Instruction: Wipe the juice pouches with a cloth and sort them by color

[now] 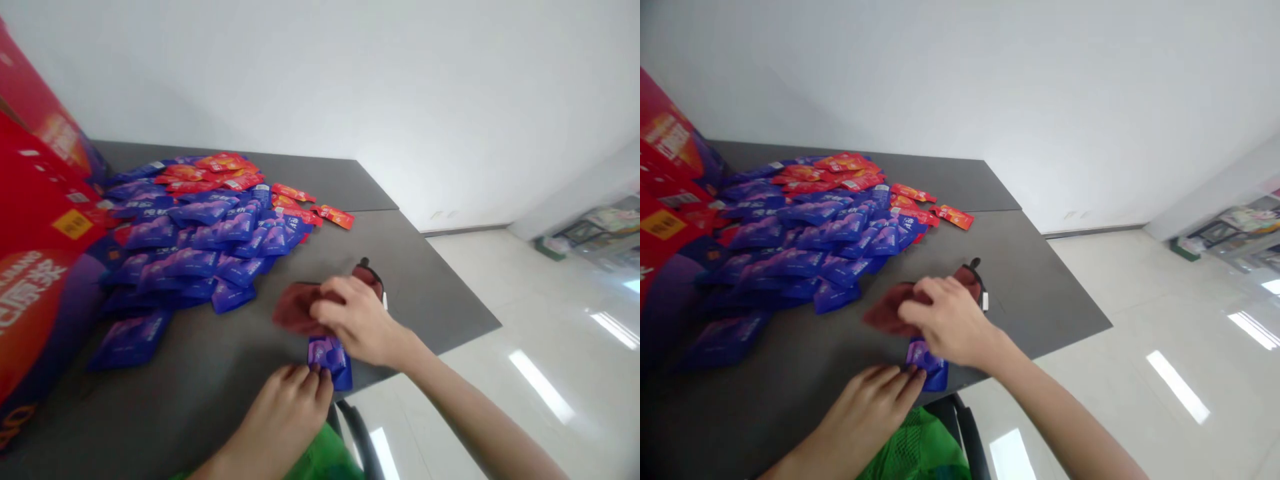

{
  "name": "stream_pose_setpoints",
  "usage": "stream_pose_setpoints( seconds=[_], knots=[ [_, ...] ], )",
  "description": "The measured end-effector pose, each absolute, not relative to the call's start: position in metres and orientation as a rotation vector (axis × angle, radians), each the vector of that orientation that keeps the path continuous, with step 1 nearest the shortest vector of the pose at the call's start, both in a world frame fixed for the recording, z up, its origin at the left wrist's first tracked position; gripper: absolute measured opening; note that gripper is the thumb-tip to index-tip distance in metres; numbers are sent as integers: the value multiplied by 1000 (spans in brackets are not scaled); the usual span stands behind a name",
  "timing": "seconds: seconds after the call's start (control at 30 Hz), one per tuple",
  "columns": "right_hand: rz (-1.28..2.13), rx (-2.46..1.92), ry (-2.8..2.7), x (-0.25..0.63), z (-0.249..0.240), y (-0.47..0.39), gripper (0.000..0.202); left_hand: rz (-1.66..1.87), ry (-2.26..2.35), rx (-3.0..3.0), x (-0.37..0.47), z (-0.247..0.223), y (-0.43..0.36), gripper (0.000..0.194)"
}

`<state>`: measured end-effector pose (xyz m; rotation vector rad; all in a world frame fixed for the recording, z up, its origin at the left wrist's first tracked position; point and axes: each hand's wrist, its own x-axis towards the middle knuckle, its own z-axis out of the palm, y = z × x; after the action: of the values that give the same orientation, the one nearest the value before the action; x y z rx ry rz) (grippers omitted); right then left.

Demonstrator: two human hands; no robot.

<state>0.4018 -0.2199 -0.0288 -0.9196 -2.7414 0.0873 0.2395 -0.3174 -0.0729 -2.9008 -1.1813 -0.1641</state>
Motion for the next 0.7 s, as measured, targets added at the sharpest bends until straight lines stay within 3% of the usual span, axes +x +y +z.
stream_pose_setpoints(
  seconds=[0.17,0.3,0.43,0.57,0.7],
  knots=[
    [37,-767,-2946,394,-52,-250,14,-331,-1112,-2752,245,-73,-324,22],
    [-114,-1072,-2876,395,-66,-191,25,-288,-1045,-2727,246,-69,-324,33],
    [-122,-1391,-2652,402,-42,-152,29,-232,-1178,-2751,247,-65,-322,37],
    [8,-1083,-2513,404,-1,-199,32,-288,-1246,-2728,248,-65,-323,37],
    [48,-827,-2843,401,-14,-252,23,-355,-1214,-2712,249,-68,-324,27]
  ],
)
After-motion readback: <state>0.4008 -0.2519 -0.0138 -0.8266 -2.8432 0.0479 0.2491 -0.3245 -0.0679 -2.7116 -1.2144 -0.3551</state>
